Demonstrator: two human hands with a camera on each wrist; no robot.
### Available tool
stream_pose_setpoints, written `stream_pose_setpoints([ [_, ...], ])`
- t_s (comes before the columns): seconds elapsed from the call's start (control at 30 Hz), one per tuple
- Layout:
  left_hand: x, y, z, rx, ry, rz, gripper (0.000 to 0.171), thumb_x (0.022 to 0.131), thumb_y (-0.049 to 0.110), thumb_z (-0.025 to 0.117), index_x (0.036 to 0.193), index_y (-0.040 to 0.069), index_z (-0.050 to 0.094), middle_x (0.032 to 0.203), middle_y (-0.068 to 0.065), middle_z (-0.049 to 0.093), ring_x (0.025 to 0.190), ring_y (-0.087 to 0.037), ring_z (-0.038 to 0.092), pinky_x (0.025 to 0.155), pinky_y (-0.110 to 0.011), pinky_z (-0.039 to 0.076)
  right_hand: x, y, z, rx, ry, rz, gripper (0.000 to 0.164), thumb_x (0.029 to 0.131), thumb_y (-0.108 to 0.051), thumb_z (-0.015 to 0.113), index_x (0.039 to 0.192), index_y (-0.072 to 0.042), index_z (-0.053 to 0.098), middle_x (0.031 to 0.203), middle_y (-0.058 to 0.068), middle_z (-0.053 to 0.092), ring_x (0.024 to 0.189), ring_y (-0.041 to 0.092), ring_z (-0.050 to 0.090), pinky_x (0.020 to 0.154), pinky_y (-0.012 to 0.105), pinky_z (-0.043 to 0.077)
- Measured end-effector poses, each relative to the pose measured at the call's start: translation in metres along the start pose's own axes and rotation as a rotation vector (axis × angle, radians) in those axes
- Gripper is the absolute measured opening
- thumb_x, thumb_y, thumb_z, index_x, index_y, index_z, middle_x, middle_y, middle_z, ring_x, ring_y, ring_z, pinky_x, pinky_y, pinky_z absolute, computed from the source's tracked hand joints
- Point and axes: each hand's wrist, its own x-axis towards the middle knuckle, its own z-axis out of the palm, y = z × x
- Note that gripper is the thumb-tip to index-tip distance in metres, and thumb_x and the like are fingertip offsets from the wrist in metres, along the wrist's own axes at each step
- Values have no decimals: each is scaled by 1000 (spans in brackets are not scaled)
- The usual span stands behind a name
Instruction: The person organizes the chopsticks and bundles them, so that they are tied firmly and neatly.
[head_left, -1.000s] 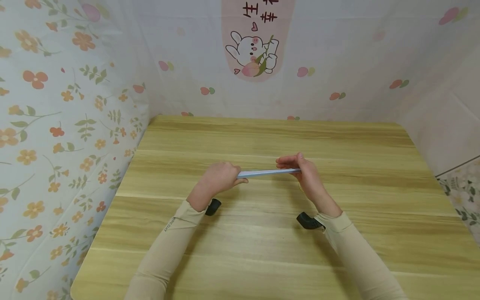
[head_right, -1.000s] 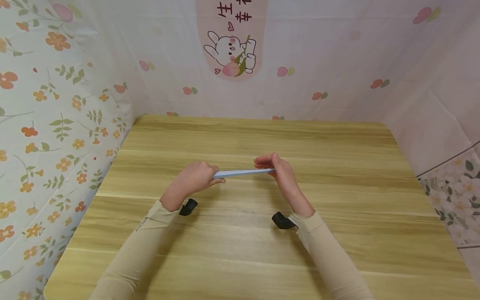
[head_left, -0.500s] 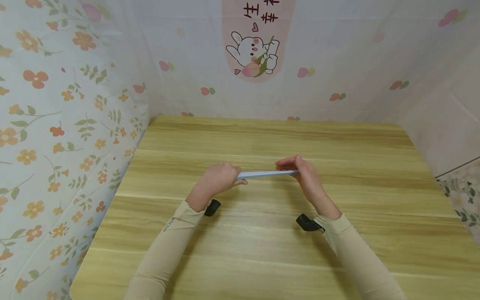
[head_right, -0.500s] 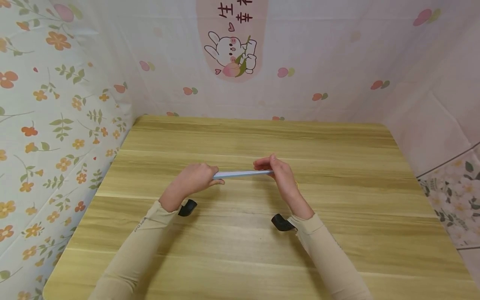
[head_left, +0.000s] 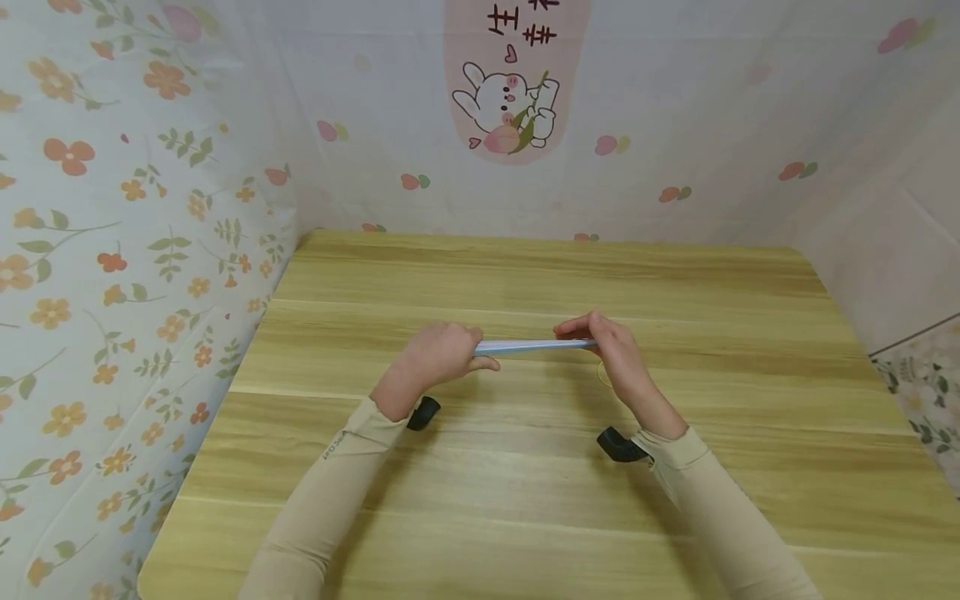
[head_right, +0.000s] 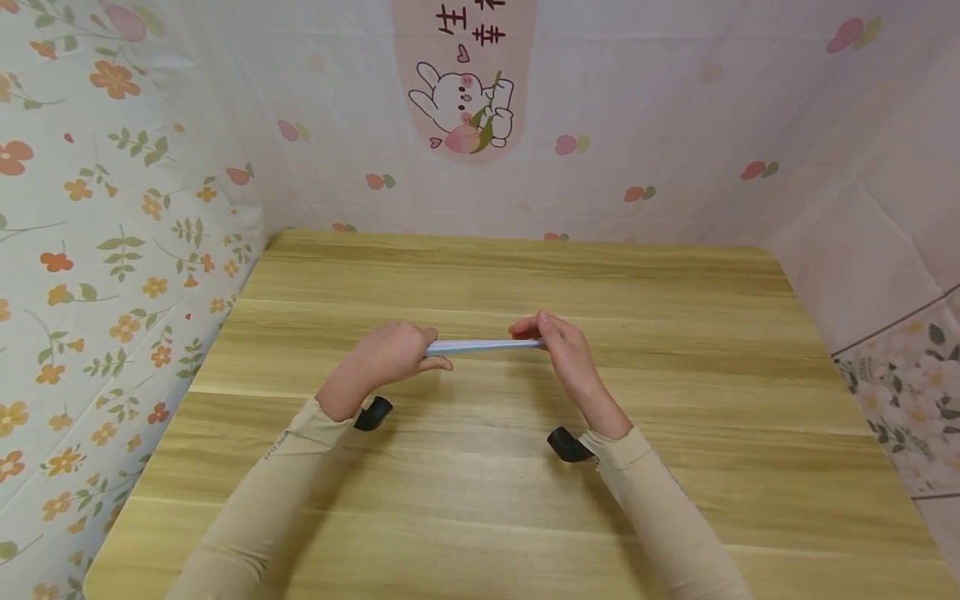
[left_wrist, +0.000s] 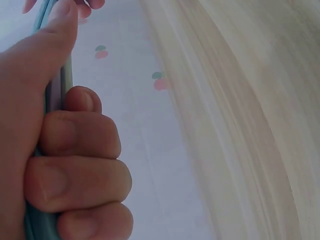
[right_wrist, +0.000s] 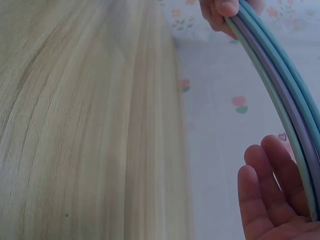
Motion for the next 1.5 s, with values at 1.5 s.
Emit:
stream_pose_setpoints([
  [1.5, -1, -5, -3, 46, 40, 17, 30, 94, 31, 61, 75, 8, 54, 56, 3, 39, 48, -8, 34, 42, -22, 35, -44, 17, -78, -362, 29, 157, 47, 104, -34, 37, 125, 7, 50, 109, 8, 64, 93, -1, 59, 78, 19, 49],
])
